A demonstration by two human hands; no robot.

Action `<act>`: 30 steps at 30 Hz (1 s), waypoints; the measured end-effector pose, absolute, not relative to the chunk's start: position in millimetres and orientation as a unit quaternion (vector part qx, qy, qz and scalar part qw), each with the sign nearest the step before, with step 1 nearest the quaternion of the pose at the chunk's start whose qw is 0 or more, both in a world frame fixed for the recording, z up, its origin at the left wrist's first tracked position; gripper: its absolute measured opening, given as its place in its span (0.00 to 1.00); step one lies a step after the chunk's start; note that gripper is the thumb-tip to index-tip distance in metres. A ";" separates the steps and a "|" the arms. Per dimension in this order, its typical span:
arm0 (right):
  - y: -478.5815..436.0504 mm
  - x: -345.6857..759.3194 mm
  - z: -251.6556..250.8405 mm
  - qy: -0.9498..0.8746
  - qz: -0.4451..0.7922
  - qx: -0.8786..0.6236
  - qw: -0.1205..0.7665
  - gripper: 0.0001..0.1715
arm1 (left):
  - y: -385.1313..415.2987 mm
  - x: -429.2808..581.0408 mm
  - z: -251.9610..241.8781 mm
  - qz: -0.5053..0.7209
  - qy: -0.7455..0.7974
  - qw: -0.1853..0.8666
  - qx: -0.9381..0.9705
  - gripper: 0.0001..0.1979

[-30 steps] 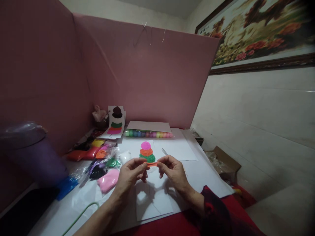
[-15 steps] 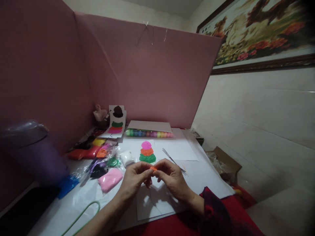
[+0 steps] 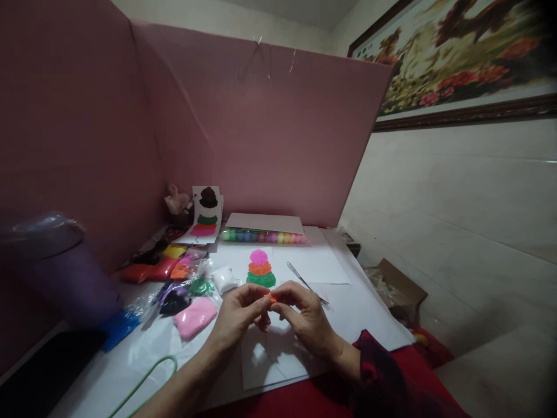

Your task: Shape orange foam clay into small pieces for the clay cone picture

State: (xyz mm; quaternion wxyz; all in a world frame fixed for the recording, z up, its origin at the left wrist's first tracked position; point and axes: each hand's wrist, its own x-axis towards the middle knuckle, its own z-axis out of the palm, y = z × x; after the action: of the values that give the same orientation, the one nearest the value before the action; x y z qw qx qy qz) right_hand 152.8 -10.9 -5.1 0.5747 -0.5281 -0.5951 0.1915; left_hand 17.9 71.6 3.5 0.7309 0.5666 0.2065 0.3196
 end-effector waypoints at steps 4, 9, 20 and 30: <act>-12.3 151.0 -1.3 -0.599 0.183 -0.526 0.575 0.04 | 69.4 17.7 7.0 0.309 0.212 0.722 0.582 0.13; -11.0 148.6 -1.8 -0.551 0.246 -0.528 0.597 0.06 | 69.2 18.5 7.2 0.333 0.211 0.710 0.583 0.09; -3.0 154.3 -6.4 -0.483 0.322 -0.474 0.662 0.10 | 75.4 15.4 3.1 0.323 0.207 0.732 0.563 0.14; -10.0 149.7 -6.4 -0.561 0.246 -0.508 0.605 0.10 | 73.3 17.8 1.2 0.308 0.205 0.718 0.589 0.12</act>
State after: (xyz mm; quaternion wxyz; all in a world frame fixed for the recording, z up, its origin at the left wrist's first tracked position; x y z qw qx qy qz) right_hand 149.7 -10.0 -6.4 0.6051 -0.5083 -0.5613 0.2455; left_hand 17.8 73.3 1.2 0.7183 0.5890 0.2050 0.3084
